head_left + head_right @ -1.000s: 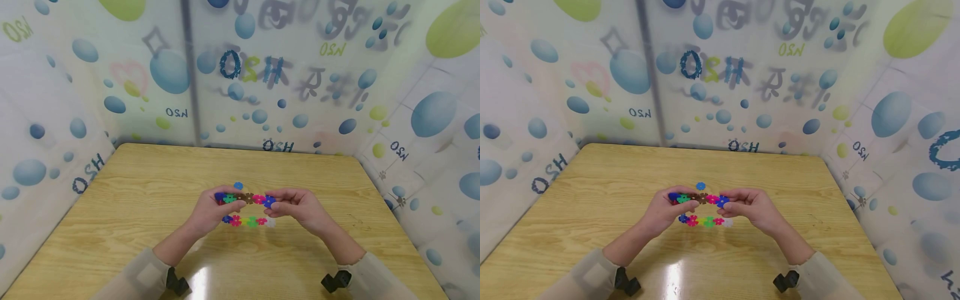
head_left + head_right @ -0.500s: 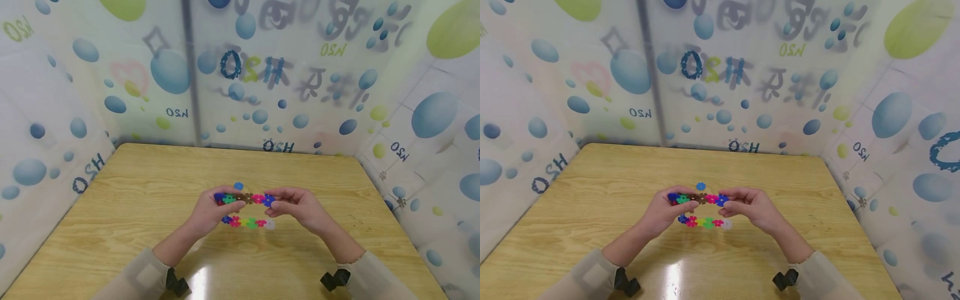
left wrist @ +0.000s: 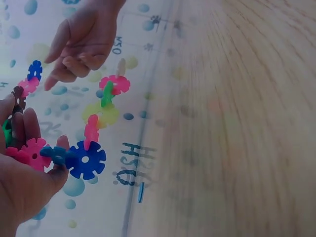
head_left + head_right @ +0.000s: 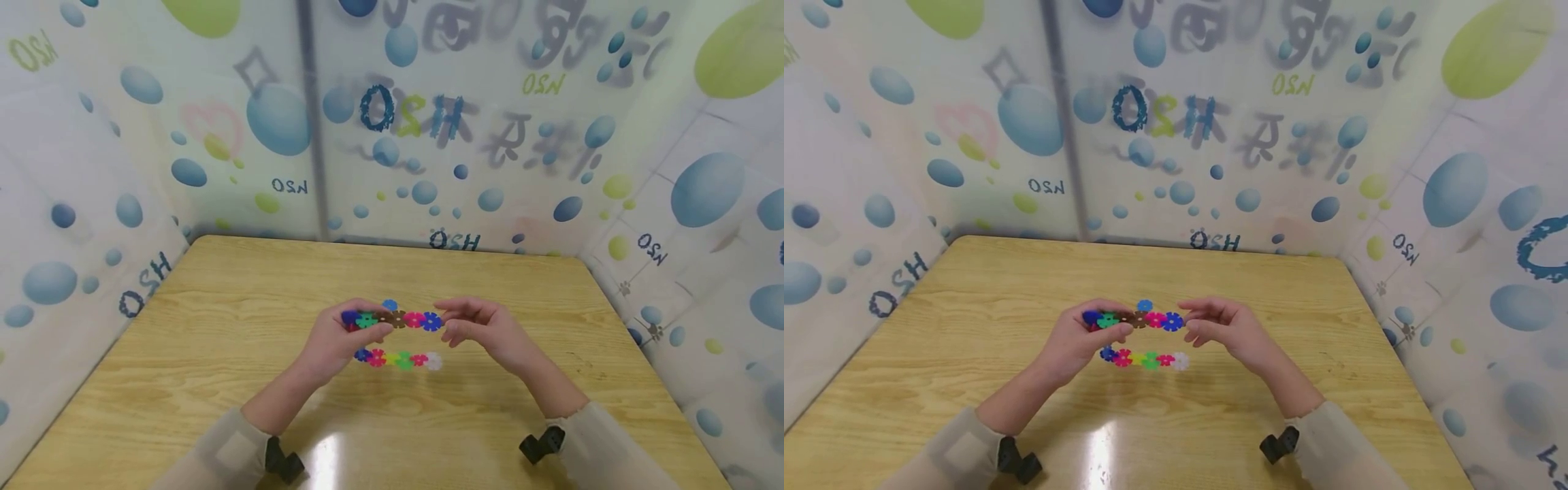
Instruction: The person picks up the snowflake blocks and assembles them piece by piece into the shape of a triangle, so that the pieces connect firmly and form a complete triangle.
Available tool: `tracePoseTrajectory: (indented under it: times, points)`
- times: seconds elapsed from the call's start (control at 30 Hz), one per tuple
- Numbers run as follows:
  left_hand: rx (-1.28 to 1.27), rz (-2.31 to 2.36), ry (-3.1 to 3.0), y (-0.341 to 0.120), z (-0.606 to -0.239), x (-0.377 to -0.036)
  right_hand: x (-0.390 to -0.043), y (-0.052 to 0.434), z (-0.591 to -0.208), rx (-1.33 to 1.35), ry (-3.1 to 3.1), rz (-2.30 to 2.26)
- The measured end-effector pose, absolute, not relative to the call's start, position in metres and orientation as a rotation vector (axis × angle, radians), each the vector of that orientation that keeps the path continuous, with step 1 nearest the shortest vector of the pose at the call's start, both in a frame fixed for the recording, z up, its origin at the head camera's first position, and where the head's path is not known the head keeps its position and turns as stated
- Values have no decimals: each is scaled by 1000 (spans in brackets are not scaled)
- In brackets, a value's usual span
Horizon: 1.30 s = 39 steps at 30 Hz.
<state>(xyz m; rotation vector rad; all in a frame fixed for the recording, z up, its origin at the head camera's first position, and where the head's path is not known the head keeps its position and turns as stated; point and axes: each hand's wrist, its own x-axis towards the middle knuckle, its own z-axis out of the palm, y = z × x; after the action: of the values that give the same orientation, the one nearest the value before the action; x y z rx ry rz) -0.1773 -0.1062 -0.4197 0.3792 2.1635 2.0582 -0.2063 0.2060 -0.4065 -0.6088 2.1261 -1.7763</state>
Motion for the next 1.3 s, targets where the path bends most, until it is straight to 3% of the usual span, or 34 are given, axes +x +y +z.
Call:
tracePoseTrajectory:
  times: [0.33,0.8,1.3]
  points:
    - [387,2101,2137,-109,-418,-178,-250,199,-427,-429,2114,-1740]
    - [383,2112,2140,-111,-415,-180,-297,160,-456,-405,2264,-1428]
    - [390,2087,2168,-111,-415,-181,-309,155,-461,-708,2382,-1054]
